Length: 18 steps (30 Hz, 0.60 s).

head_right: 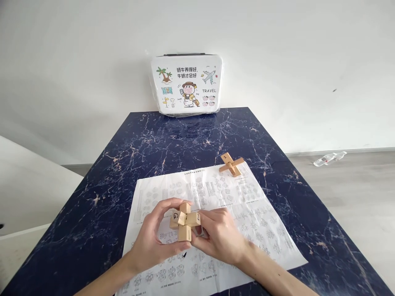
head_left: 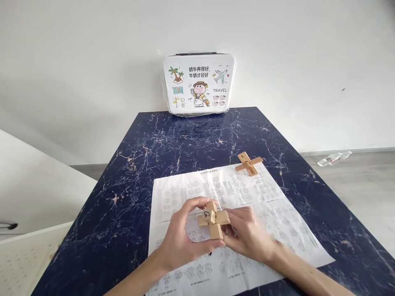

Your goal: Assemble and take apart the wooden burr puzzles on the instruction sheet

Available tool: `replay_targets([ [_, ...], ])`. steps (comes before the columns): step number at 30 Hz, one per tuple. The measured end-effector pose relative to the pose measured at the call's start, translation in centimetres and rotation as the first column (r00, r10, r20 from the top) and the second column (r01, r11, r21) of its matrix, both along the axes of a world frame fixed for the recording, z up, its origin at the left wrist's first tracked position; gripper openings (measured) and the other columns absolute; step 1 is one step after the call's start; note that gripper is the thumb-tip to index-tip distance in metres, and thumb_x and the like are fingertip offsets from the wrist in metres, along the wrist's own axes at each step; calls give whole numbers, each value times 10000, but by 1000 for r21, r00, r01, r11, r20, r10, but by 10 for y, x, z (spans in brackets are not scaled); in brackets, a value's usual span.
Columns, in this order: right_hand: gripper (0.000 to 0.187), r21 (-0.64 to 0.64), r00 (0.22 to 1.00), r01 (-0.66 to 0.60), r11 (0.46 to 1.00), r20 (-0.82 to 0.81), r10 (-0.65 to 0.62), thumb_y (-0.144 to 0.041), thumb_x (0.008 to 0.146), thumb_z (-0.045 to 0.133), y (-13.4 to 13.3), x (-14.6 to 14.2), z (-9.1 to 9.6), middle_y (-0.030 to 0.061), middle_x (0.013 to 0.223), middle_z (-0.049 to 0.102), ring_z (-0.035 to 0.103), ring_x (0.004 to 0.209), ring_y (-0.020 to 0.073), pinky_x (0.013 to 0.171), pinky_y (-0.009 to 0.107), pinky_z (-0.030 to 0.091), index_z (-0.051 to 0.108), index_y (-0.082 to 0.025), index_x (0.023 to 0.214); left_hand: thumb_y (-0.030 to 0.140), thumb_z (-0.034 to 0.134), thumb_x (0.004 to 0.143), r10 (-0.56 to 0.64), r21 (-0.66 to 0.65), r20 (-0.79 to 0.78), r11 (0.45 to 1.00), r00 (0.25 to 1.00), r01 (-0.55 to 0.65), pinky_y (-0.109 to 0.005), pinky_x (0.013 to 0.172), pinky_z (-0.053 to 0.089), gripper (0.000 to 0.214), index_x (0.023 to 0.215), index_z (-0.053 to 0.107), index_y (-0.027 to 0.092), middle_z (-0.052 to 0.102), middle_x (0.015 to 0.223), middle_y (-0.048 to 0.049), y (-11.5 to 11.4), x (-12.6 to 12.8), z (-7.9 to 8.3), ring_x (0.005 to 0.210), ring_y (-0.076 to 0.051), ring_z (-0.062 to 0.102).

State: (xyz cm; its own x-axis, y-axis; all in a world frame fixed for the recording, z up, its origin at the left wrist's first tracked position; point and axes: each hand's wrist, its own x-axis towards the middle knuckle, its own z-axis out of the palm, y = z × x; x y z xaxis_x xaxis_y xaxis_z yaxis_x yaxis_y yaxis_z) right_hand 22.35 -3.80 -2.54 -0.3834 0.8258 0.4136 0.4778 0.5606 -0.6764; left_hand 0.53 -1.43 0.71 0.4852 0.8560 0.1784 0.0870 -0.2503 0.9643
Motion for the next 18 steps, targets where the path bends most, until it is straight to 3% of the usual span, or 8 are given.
replay_targets([
  [3, 259, -116, 997, -57, 992, -53, 51, -196, 1003, 579, 0, 1, 3, -44, 659, 539, 435, 522, 110, 515, 265, 326, 498, -224, 759, 385, 955, 802, -7, 16, 5, 1000, 1000, 7, -483, 1093, 512, 705, 1392, 572, 333, 687, 1369, -59, 0, -1, -3, 1235, -301, 666],
  [6, 228, -272, 979, -183, 945, -139, 149, -258, 1075, 526, 2, 4, 11, -5, 798, 603, 495, 604, 126, 548, 259, 390, 552, -217, 851, 395, 954, 806, -30, 16, 26, 999, 999, 29, -501, 1109, 501, 719, 1405, 560, 342, 684, 1388, -61, 2, -3, -6, 1246, -305, 664],
  [9, 272, -343, 961, -249, 906, -207, 185, -337, 1108, 509, 5, 6, 17, 16, 853, 619, 528, 679, 150, 598, 274, 434, 572, -216, 872, 408, 960, 799, -56, 10, 39, 998, 998, 56, -532, 1137, 479, 747, 1419, 547, 345, 693, 1381, -67, 4, -4, -7, 1287, -328, 650],
  [11, 278, -371, 960, -243, 896, -227, 167, -347, 1097, 535, 5, 7, 17, 14, 829, 621, 542, 698, 158, 614, 278, 448, 579, -216, 856, 406, 965, 794, -69, 7, 38, 998, 997, 69, -542, 1139, 478, 763, 1425, 540, 348, 699, 1368, -69, 4, -4, -7, 1296, -336, 647],
  [16, 43, -439, 969, -102, 892, -246, -10, -218, 946, 676, 3, 5, 9, 0, 836, 683, 560, 631, 138, 545, 248, 433, 637, -222, 929, 351, 984, 772, -103, 34, 25, 994, 994, 102, -517, 1093, 524, 766, 1408, 557, 346, 707, 1355, -65, 1, -2, -5, 1232, -325, 692],
  [18, 84, -428, 966, -70, 901, -255, -46, -174, 895, 680, 2, 4, 5, -19, 794, 667, 550, 600, 128, 522, 237, 419, 615, -226, 898, 336, 983, 778, -109, 32, 13, 994, 994, 109, -509, 1087, 531, 764, 1408, 551, 343, 708, 1364, -63, 0, -1, -5, 1223, -322, 706],
])
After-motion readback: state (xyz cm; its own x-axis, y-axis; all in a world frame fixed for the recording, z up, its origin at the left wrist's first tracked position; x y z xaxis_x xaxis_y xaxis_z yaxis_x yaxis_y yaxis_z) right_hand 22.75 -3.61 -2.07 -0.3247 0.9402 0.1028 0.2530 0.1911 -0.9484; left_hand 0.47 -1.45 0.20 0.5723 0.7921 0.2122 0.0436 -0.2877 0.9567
